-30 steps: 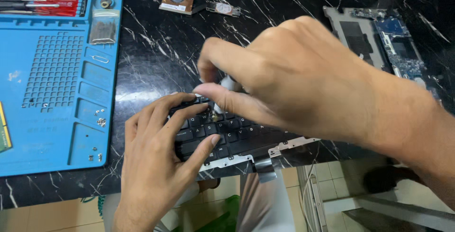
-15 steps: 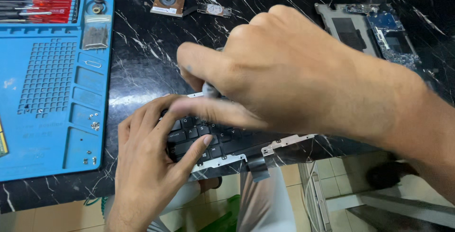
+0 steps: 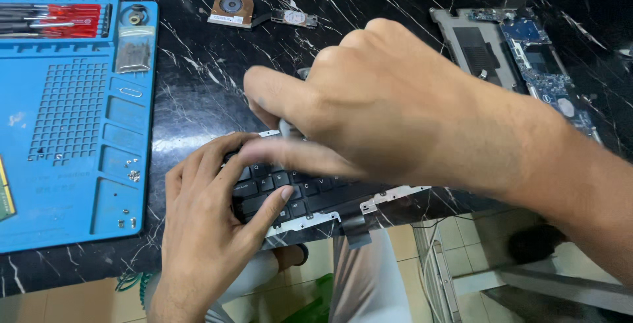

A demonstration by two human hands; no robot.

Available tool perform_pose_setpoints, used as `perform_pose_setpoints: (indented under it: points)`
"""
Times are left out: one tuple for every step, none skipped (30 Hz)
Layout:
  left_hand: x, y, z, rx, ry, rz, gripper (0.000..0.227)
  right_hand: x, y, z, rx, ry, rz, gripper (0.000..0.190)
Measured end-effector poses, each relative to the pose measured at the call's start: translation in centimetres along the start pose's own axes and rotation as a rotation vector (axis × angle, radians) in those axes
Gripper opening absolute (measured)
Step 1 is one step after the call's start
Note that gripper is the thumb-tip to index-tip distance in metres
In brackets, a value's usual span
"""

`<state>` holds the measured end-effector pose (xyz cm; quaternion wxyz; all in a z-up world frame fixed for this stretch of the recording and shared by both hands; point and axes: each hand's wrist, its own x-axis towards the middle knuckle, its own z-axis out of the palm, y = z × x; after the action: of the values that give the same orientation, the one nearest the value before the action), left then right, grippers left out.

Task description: The person cleans a detached laptop keyboard using a compressed air blower to remove dust from the keys and internal components. They then use a small brush to sweep debris from the surface of the keys.

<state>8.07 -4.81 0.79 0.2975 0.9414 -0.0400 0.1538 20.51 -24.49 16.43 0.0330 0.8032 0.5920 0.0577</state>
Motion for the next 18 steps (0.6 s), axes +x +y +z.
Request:
perform_pose_setpoints:
  points:
    - [0.0,0.0,0.1,0.007,0.002,0.001,0.052,-0.1,0.1,0.5,-0.156,0.033,-0.001,0.041]
    - [0.1,0.0,0.0,0.007,0.003,0.003,0.052,-0.2,-0.1,-0.3,-0.158,0.033,0.000,0.041]
    - [0.1,0.1,-0.1,0.000,0.005,0.008,0.050,-0.3,-0.3,-1.1,0.081,-0.067,0.043,0.023]
    - [0.1,0.2,-0.2,-0.006,0.007,0.012,0.048,-0.3,-0.5,-1.9,0.322,-0.167,0.084,0.048]
    - [0.0,0.2,-0.2,-0.004,0.009,0.009,0.048,-0.3,-0.4,-1.6,0.323,-0.167,0.080,0.048]
    - [0.0,0.2,-0.2,0.002,0.004,0.006,0.048,-0.3,-0.3,-1.2,0.168,-0.117,0.088,0.030]
    - [0.0,0.2,-0.1,0.007,-0.001,0.005,0.049,-0.3,-0.1,-0.9,0.012,-0.065,0.096,0.049]
    - [0.0,0.2,-0.1,0.009,0.002,0.005,0.049,-0.3,-0.3,-1.2,0.010,-0.063,0.094,0.049]
    - [0.0,0.1,-0.1,0.000,0.003,0.008,0.049,-0.3,-0.5,-1.5,0.126,-0.121,0.131,0.029]
    - [0.0,0.1,-0.1,-0.010,0.004,0.011,0.050,-0.3,-0.7,-1.7,0.242,-0.179,0.167,0.021]
    - [0.0,0.1,-0.1,-0.009,0.006,0.006,0.050,-0.4,-0.8,-1.8,0.243,-0.180,0.163,0.021]
    - [0.0,0.2,-0.2,-0.018,0.005,0.007,0.049,-0.4,-1.0,-1.9,0.275,-0.162,0.162,0.031]
    - [0.0,0.3,-0.3,-0.026,0.002,0.010,0.049,-0.6,-1.1,-2.0,0.309,-0.143,0.163,0.041]
    - [-0.1,0.3,-0.3,-0.025,0.001,0.006,0.049,-0.6,-1.0,-1.2,0.312,-0.144,0.161,0.041]
    - [0.0,0.3,-0.3,-0.024,0.001,0.009,0.049,-0.6,-0.8,-0.5,0.164,-0.081,0.143,0.026]
    - [0.0,0.4,-0.4,-0.023,0.002,0.011,0.048,-0.6,-0.6,0.2,0.019,-0.018,0.123,0.021]
    - [0.0,0.4,-0.3,-0.025,0.000,0.012,0.048,-0.7,-0.8,-0.5,0.019,-0.020,0.125,0.021]
    - [0.0,0.4,-0.3,-0.027,0.006,0.018,0.048,-0.8,-1.0,-1.3,0.138,-0.100,0.150,0.025]
